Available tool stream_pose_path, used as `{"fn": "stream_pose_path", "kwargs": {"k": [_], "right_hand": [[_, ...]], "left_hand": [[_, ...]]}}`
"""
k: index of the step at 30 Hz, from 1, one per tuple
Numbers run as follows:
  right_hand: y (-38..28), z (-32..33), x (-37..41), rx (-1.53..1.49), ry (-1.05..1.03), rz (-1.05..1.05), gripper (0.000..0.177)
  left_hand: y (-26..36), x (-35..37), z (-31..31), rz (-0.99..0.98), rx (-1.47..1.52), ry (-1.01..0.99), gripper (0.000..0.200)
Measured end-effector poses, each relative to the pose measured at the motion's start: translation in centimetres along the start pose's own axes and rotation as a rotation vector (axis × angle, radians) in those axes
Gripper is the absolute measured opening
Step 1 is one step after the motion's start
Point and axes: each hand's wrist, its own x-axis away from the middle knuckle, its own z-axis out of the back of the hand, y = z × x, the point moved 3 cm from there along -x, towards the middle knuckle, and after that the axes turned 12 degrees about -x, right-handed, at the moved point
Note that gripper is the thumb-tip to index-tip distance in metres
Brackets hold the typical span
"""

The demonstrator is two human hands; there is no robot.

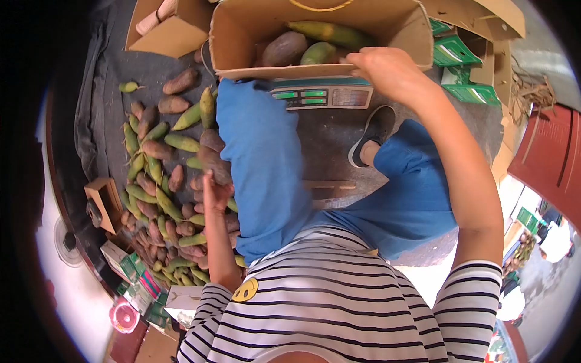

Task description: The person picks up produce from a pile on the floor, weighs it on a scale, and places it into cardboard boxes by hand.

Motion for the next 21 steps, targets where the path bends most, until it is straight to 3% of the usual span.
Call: {"fn": "stream_pose_path", "kwargs": {"k": [4, 5, 7, 11, 12, 13, 15, 17, 18, 21], "right_hand": [[-0.2, 0.0, 0.1, -0.007, 0.004, -0.012, 0.019], [-0.1, -0.1, 0.1, -0.006, -0.001, -0.017, 0.018], [-0.1, 0.0, 0.0, -0.006, -0.009, -0.019, 0.017], [-0.1, -0.1, 0.1, -0.01, 0.003, -0.003, 0.016], [-0.2, 0.0, 0.2, -0.006, 0.011, -0.006, 0.016], [-0.3, 0.0, 0.2, -0.005, 0.017, -0.008, 0.015], [-0.3, 0.0, 0.2, -0.009, 0.016, -0.003, 0.016], [-0.1, 0.0, 0.2, -0.018, 0.004, 0.007, 0.016], [0.1, 0.1, 0.3, -0.009, -0.005, -0.01, 0.017], [-0.3, 0.4, 0.1, -0.004, -0.028, -0.015, 0.018]], "left_hand": [[12.8, 3.7, -8.1, -0.629, -0.312, 0.062, 0.052], [15.4, 4.5, -9.3, -0.701, -0.467, 0.086, 0.051], [19.8, 7.1, -15.8, -0.975, -0.657, 0.015, 0.057], [22.8, 8.8, -27.3, -1.23, -0.946, -0.185, 0.068], [22.9, 8.1, -29.2, -1.385, -1.071, -0.23, 0.07], [22.6, 8.0, -30.7, -1.455, -1.206, -0.2, 0.069], [22.8, 8.1, -31.3, -1.465, -1.266, -0.078, 0.058], [22.9, 7.3, -29.3, -1.336, -1.041, 0.007, 0.049], [22.5, 6.4, -27.6, -1.284, -0.837, 0.009, 0.04], [19.8, 2.4, -19.9, -1.1, -0.729, 0.088, 0.03]]}}
